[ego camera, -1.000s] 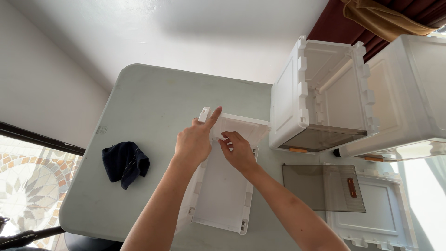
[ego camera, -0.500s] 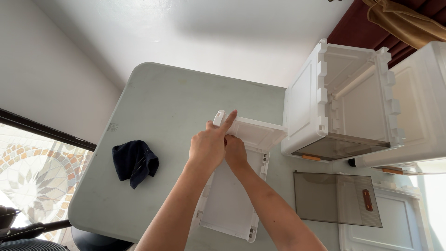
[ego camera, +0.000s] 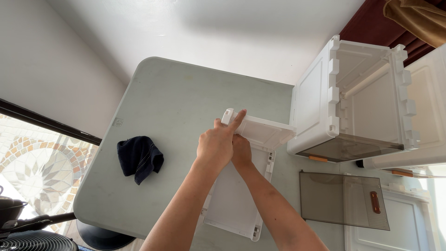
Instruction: The person assembles a white plastic storage cabinet by hand on a table. They connect side panels to a base, attach a translucent drawer front, and then place the completed unit next to another similar cabinet.
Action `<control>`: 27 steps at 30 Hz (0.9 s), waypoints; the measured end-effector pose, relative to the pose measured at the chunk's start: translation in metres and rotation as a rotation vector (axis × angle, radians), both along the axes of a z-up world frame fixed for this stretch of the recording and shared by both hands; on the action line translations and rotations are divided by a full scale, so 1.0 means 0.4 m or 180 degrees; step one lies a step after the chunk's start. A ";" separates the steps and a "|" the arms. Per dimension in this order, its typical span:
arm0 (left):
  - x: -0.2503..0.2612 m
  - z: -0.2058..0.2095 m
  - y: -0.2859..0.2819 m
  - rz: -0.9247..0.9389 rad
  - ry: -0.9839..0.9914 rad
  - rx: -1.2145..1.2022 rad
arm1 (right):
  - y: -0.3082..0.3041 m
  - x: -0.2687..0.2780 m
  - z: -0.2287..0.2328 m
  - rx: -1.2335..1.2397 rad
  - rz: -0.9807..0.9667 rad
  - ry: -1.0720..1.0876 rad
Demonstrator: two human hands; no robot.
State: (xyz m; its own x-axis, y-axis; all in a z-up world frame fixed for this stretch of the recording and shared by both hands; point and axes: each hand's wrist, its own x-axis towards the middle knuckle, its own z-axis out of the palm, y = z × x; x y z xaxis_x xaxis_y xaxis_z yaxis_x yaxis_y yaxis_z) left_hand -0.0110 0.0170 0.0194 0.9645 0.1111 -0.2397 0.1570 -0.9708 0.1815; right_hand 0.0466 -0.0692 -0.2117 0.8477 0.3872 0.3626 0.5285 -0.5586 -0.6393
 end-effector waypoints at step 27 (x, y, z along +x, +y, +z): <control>0.003 0.009 0.009 -0.0022 0.0146 0.0004 | -0.212 -0.097 0.510 -0.0342 0.0616 -0.0473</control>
State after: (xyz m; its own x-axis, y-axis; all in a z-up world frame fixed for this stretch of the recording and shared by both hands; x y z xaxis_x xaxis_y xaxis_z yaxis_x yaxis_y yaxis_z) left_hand -0.0099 0.0204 0.0232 0.9532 0.1049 -0.2834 0.1584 -0.9721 0.1731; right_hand 0.0077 -0.1540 -0.0078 0.6947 0.5799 0.4254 0.7157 -0.4985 -0.4892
